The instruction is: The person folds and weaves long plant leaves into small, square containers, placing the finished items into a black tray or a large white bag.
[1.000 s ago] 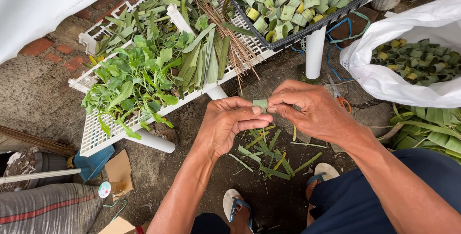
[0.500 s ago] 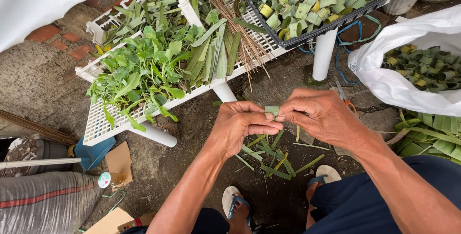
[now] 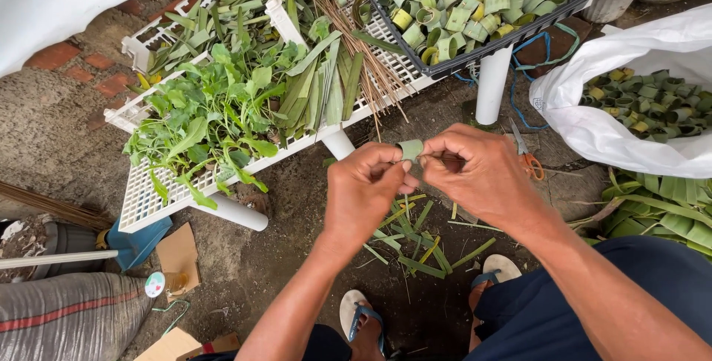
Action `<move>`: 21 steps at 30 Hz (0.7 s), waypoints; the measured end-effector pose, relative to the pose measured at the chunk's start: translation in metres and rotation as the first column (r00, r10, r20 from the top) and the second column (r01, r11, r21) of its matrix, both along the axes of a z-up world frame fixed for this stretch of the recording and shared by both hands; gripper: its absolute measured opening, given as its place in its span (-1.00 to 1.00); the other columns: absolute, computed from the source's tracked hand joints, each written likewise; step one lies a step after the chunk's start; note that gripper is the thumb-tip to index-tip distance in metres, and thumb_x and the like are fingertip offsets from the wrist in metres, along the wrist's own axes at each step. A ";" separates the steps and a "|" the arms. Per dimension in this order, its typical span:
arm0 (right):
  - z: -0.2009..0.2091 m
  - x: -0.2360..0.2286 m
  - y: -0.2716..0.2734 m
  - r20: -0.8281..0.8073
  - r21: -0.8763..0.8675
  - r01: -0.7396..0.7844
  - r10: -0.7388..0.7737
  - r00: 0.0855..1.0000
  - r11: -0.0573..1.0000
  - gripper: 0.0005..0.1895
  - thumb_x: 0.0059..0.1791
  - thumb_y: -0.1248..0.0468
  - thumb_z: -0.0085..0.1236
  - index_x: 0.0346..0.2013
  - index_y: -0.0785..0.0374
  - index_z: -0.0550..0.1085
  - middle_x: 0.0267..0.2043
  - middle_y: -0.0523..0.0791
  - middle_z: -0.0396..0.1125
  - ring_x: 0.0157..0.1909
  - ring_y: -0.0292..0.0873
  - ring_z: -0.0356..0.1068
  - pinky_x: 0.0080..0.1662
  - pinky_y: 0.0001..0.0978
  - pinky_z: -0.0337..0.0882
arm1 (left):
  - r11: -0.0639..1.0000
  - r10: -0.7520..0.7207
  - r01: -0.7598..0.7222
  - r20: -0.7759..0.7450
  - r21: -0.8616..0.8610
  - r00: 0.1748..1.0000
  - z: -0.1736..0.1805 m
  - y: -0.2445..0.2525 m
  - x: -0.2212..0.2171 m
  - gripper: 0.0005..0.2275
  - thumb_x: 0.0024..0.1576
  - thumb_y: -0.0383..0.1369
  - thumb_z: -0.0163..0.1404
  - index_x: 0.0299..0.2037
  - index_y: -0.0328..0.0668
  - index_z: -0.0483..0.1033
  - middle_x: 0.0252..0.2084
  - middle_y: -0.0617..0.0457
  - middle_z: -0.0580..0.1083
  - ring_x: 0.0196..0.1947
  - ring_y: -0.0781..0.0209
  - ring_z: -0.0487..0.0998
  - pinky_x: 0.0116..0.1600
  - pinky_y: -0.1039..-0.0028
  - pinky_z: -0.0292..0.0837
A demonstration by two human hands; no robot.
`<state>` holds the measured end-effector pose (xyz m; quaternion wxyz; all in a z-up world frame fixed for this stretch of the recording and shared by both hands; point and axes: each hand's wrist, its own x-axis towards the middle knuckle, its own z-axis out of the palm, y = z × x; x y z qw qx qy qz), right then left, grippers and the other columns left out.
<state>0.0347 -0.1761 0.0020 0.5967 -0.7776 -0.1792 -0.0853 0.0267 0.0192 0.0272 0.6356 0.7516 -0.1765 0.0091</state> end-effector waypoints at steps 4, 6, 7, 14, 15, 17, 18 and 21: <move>0.000 -0.005 0.009 -0.004 -0.016 0.120 -0.120 0.993 0.993 -0.96 0.02 0.41 0.25 -0.33 0.31 0.61 -0.48 -0.13 0.36 -0.50 -0.38 0.24 -0.49 -0.57 0.28 | 0.822 -0.069 -0.222 0.480 0.524 0.875 -0.008 -0.017 0.000 -0.89 0.15 -0.68 0.02 -0.20 -0.46 0.61 -0.25 -0.22 0.55 -0.59 0.23 0.61 -0.46 0.59 0.66; 0.000 -0.005 0.010 0.000 -0.023 0.190 -0.190 0.982 0.982 -0.91 0.04 0.43 0.20 -0.19 0.37 0.62 -0.42 0.00 0.42 -0.40 -0.26 0.36 -0.40 -0.40 0.39 | 0.728 -0.163 -0.394 0.701 0.560 0.695 -0.004 -0.022 0.004 -0.89 0.16 -0.65 0.01 -0.20 -0.48 0.61 -0.27 -0.20 0.54 -0.61 0.26 0.58 -0.54 0.53 0.58; 0.005 -0.005 0.007 0.007 -0.023 0.193 -0.193 0.981 0.981 -0.91 0.04 0.43 0.20 -0.19 0.37 0.62 -0.42 0.00 0.42 -0.40 -0.26 0.36 -0.40 -0.40 0.39 | 0.730 -0.164 -0.396 0.705 0.557 0.690 -0.008 -0.022 0.008 -0.89 0.16 -0.65 0.01 -0.20 -0.48 0.61 -0.27 -0.20 0.54 -0.61 0.26 0.58 -0.54 0.53 0.58; 0.012 -0.001 -0.015 -0.118 0.151 0.109 -0.091 0.989 0.982 -0.82 0.00 0.45 0.17 -0.14 0.28 0.64 -0.17 0.00 0.50 -0.05 -0.07 0.44 0.06 -0.10 0.36 | 0.918 -0.130 -0.077 -0.478 -0.389 0.869 0.007 -0.017 0.038 -0.90 0.12 -0.65 0.06 -0.23 -0.68 0.50 -0.55 -0.36 0.52 -0.61 -0.06 0.65 -0.49 0.33 0.70; 0.010 -0.002 -0.016 -0.163 0.246 0.136 -0.097 0.982 0.960 -0.83 -0.01 0.45 0.18 -0.15 0.30 0.63 -0.17 -0.02 0.50 -0.08 -0.15 0.41 0.05 -0.14 0.36 | 0.861 -0.210 -0.120 -0.560 -0.494 0.801 0.003 -0.015 0.044 -0.89 0.10 -0.67 0.07 -0.22 -0.68 0.49 -0.54 -0.39 0.52 -0.60 -0.11 0.65 -0.48 0.28 0.69; 0.002 -0.002 -0.023 -0.259 0.221 0.248 -0.188 0.947 0.943 -0.84 0.04 0.42 0.12 -0.12 0.32 0.60 -0.24 -0.01 0.45 -0.15 -0.13 0.41 -0.01 -0.14 0.38 | 0.898 -0.086 -0.142 -0.483 -0.416 0.871 0.011 -0.024 0.052 -0.91 0.12 -0.65 0.07 -0.23 -0.64 0.49 -0.56 -0.37 0.52 -0.61 -0.10 0.65 -0.48 0.29 0.69; -0.001 -0.001 -0.028 -0.352 0.182 0.355 -0.276 0.894 0.917 -0.83 0.08 0.39 0.05 -0.10 0.34 0.56 -0.31 0.00 0.41 -0.22 -0.12 0.41 -0.07 -0.14 0.40 | 0.923 0.033 -0.176 -0.388 -0.341 0.921 0.015 -0.030 0.057 -0.92 0.13 -0.63 0.07 -0.23 -0.59 0.50 -0.57 -0.35 0.51 -0.62 -0.08 0.65 -0.49 0.29 0.68; -0.003 0.001 -0.041 -0.439 0.163 0.387 -0.285 0.852 0.908 -0.81 0.07 0.39 0.04 -0.09 0.38 0.55 -0.39 0.05 0.40 -0.28 -0.08 0.44 -0.16 -0.09 0.37 | 0.980 0.201 -0.201 -0.055 0.004 0.978 0.023 -0.027 0.109 -0.93 0.20 -0.57 0.04 -0.22 -0.53 0.50 -0.55 -0.27 0.54 -0.58 0.11 0.64 -0.44 0.37 0.67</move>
